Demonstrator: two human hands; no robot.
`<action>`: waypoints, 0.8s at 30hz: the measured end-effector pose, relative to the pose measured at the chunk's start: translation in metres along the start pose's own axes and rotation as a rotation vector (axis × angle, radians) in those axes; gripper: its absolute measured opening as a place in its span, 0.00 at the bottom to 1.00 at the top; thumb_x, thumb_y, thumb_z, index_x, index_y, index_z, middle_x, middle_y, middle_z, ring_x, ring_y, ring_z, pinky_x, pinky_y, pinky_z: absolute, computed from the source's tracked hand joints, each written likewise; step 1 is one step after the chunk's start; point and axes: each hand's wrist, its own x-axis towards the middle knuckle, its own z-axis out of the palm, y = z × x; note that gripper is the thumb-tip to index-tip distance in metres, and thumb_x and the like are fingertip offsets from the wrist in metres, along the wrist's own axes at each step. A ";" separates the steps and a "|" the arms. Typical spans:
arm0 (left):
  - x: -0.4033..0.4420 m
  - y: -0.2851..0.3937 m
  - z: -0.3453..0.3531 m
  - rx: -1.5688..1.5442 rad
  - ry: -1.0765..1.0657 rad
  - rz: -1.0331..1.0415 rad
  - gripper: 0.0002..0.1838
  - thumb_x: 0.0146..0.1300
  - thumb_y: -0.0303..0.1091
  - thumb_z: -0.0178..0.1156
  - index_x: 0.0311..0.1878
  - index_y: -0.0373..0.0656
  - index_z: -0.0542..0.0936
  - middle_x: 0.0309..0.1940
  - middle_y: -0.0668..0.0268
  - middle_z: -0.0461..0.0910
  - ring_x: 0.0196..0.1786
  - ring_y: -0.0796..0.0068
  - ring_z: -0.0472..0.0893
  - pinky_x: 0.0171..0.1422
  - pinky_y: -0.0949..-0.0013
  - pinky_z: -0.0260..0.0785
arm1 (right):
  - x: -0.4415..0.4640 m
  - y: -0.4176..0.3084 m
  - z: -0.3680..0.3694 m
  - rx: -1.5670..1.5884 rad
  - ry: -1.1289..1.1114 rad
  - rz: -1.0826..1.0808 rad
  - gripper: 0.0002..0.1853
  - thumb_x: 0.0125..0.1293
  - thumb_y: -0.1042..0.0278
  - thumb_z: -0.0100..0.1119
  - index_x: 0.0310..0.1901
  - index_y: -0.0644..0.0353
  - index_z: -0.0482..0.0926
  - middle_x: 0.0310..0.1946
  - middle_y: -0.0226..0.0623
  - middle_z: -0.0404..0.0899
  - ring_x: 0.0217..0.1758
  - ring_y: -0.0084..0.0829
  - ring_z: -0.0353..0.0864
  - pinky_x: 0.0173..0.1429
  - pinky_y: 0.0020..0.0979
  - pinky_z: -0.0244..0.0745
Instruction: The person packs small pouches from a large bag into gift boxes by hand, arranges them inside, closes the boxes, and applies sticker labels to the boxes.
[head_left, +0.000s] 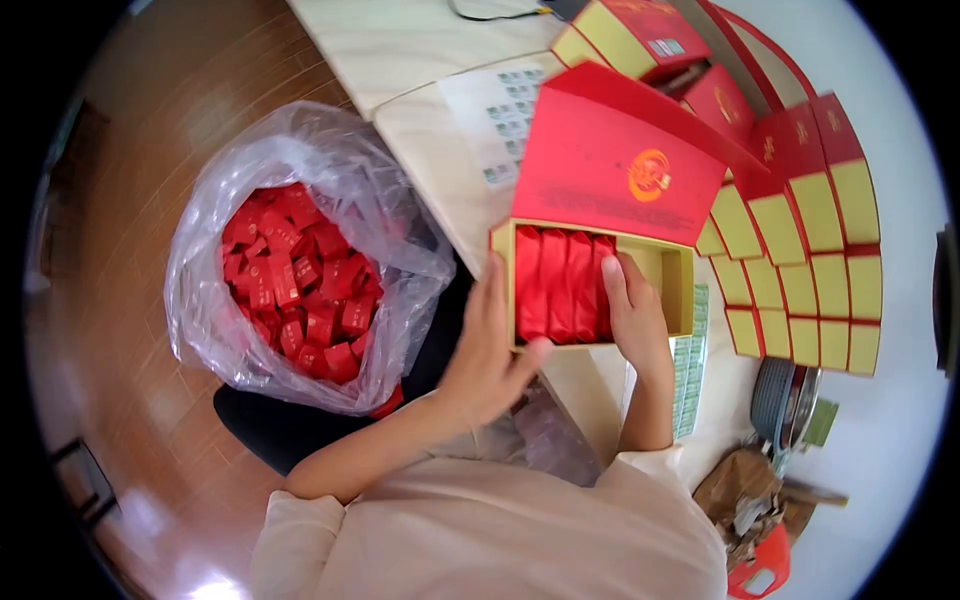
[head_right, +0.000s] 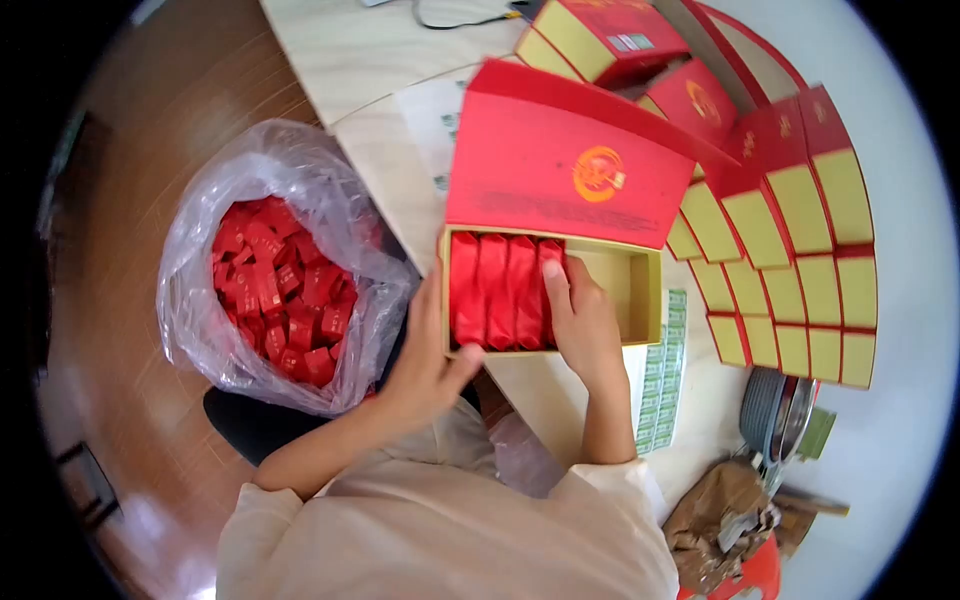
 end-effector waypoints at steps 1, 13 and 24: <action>-0.006 0.005 0.005 -0.011 -0.014 0.031 0.51 0.68 0.53 0.52 0.71 0.24 0.34 0.72 0.32 0.36 0.75 0.35 0.42 0.78 0.51 0.38 | -0.003 0.001 0.001 -0.011 -0.026 -0.029 0.23 0.75 0.52 0.42 0.52 0.65 0.75 0.39 0.56 0.80 0.46 0.52 0.79 0.53 0.42 0.71; -0.038 -0.036 -0.039 -0.291 0.387 -0.041 0.23 0.71 0.41 0.49 0.64 0.39 0.65 0.61 0.52 0.65 0.68 0.56 0.62 0.74 0.59 0.50 | -0.024 -0.059 0.011 -0.167 0.496 -0.290 0.22 0.75 0.58 0.41 0.60 0.66 0.71 0.49 0.52 0.78 0.51 0.47 0.78 0.56 0.40 0.71; -0.207 -0.235 -0.068 -0.343 0.936 -0.697 0.15 0.70 0.28 0.47 0.58 0.35 0.68 0.52 0.56 0.74 0.56 0.67 0.75 0.61 0.69 0.66 | -0.023 -0.052 0.402 -0.031 -0.655 -0.717 0.25 0.57 0.65 0.65 0.55 0.64 0.72 0.44 0.49 0.78 0.50 0.50 0.77 0.56 0.43 0.72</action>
